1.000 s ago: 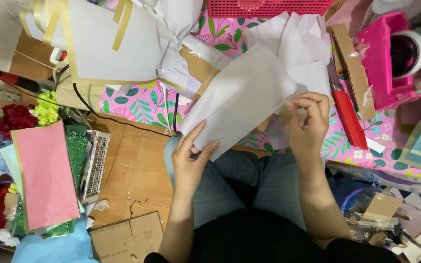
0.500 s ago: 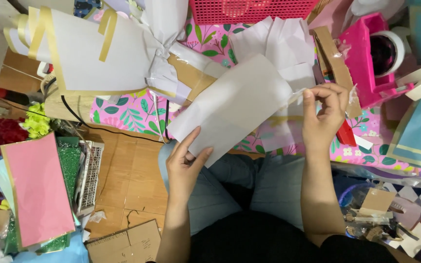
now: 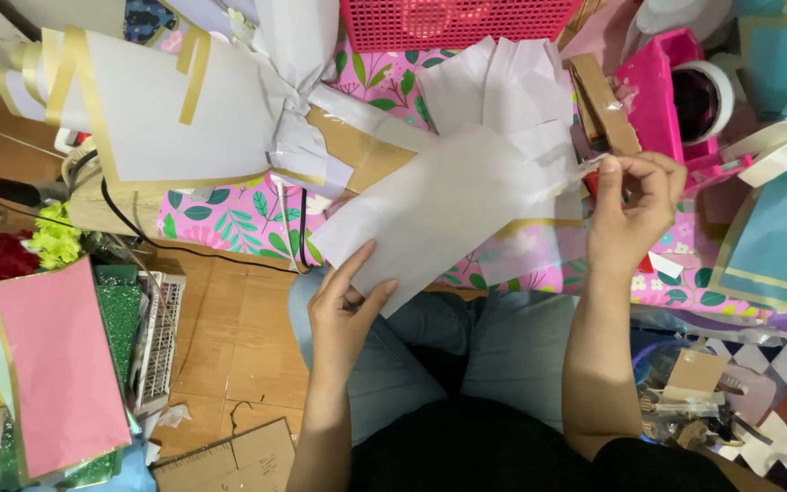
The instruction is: The person sits on the floor and wraps a rectangular cardboard box with white paper and gold tape. They fold the paper around the box, secure it with tape, and use a red utility knife to trim the excess paper.
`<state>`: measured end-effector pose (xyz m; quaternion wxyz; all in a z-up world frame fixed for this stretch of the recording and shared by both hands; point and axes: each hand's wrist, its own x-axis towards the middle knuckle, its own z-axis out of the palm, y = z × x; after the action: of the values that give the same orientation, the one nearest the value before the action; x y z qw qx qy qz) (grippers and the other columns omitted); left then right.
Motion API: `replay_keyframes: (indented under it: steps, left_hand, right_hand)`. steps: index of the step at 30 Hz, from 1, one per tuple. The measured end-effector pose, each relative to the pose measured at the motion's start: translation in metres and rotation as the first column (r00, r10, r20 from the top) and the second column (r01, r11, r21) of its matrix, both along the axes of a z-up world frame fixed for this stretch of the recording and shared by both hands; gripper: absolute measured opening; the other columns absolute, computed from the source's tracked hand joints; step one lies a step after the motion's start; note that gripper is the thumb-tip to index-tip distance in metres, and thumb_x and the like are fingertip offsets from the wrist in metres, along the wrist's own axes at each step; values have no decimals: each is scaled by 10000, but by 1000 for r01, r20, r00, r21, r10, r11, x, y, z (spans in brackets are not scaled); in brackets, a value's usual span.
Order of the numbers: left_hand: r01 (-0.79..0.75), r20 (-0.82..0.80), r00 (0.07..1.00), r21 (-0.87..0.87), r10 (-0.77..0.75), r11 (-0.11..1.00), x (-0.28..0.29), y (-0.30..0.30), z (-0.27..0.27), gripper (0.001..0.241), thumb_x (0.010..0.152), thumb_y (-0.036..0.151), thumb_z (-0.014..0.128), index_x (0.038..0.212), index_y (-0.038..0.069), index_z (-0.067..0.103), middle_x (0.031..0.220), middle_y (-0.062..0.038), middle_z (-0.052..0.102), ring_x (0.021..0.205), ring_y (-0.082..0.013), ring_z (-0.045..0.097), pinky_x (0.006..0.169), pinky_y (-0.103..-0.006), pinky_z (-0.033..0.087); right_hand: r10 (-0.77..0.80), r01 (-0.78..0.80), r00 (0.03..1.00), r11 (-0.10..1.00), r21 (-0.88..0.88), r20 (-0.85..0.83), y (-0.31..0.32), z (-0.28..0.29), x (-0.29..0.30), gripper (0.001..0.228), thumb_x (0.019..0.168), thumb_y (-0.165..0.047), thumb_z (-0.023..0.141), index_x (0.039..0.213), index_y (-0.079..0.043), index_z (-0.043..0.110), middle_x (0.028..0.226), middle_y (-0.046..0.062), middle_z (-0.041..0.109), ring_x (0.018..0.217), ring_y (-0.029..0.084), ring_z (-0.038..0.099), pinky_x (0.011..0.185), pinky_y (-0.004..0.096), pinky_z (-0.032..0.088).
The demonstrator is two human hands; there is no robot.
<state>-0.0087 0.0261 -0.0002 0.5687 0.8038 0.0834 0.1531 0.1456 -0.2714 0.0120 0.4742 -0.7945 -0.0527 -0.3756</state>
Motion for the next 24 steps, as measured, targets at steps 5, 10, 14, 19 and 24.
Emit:
replay_keyframes:
  steps: [5,10,14,19,24]
  left_hand:
    - [24,-37,999,-23,-24,999,2,-2,8,534,864,151,832,1369,172,660,934,24,538,559,-46,378,593,-172,423]
    - [41,-13,999,3,-41,999,2,2,3,555,866,160,841,1385,199,649,849,38,457,604,-57,383,622,-182,430]
    - [-60,-95,994,6,61,998,-2,19,10,532,860,137,831,1365,203,676,925,41,515,566,-54,319,593,-174,363]
    - [21,-38,999,34,-20,999,-5,20,8,481,896,108,786,1354,187,663,1021,38,581,617,-74,346,636,-189,388]
    - [16,-33,999,3,-16,1000,-3,18,14,492,938,126,731,1414,163,615,701,74,338,573,-53,277,560,-185,285]
  right_hand:
    - [-36,36,999,999,10,-3,-8,0,3,86,1077,-23,735,1019,-22,672,1104,107,510,1048,229,549,836,321,504]
    - [-68,71,997,995,-64,46,-21,2,7,148,1096,-117,747,1015,-14,676,1079,116,528,1043,251,557,924,374,511]
    - [-107,130,972,987,-97,208,-47,15,8,155,1118,-43,706,997,38,652,1046,152,521,1009,285,538,902,405,490]
    - [-1,62,948,981,-182,318,-68,35,-7,221,1197,-43,666,1053,114,608,1081,206,478,986,313,502,802,422,477]
    - [46,174,915,851,-495,402,-96,20,-12,95,1098,139,745,1041,156,671,1106,254,502,919,389,575,800,474,495]
